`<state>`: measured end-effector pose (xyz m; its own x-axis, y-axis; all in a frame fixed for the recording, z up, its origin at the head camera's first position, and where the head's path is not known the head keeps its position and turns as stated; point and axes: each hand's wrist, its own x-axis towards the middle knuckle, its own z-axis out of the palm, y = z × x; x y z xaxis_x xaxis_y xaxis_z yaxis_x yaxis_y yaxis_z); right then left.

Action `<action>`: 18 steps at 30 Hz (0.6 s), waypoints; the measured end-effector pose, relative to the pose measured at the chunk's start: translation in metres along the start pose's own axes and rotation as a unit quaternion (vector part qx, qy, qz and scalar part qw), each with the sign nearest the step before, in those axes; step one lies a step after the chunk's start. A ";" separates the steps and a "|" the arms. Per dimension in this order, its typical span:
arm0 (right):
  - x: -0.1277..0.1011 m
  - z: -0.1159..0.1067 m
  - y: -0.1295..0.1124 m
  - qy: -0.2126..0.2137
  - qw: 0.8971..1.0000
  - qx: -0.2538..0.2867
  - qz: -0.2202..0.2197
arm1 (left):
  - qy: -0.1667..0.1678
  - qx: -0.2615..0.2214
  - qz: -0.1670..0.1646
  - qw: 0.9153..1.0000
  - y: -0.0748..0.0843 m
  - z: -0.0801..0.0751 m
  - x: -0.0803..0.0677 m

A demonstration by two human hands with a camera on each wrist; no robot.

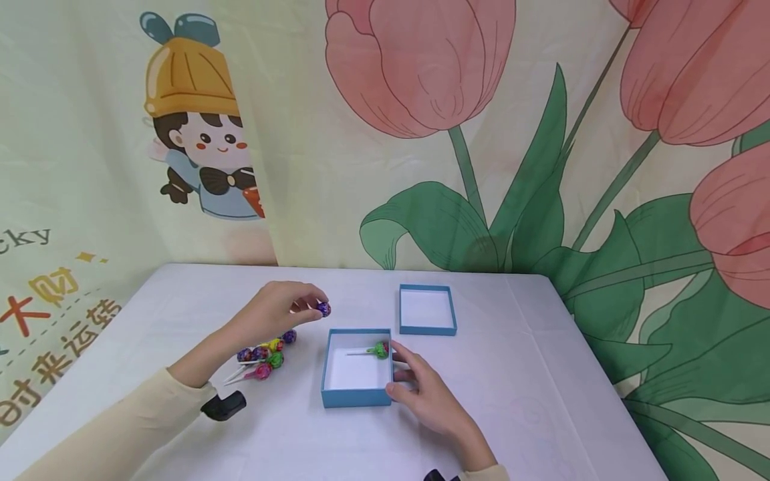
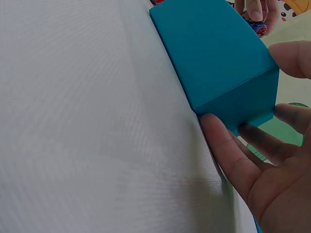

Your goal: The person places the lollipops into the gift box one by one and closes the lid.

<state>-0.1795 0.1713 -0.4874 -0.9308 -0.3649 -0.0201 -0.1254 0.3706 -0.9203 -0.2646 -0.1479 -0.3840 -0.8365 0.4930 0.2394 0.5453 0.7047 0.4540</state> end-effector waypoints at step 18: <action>0.000 -0.001 -0.002 -0.003 1.000 0.002 0.008 | -0.034 -0.056 0.013 0.998 0.044 0.032 0.012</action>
<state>-0.1799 0.1711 -0.4852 -0.9308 -0.3635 -0.0376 -0.1085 0.3732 -0.9214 -0.2493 -0.0944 -0.3889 -0.8139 0.5473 0.1948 0.5545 0.6318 0.5416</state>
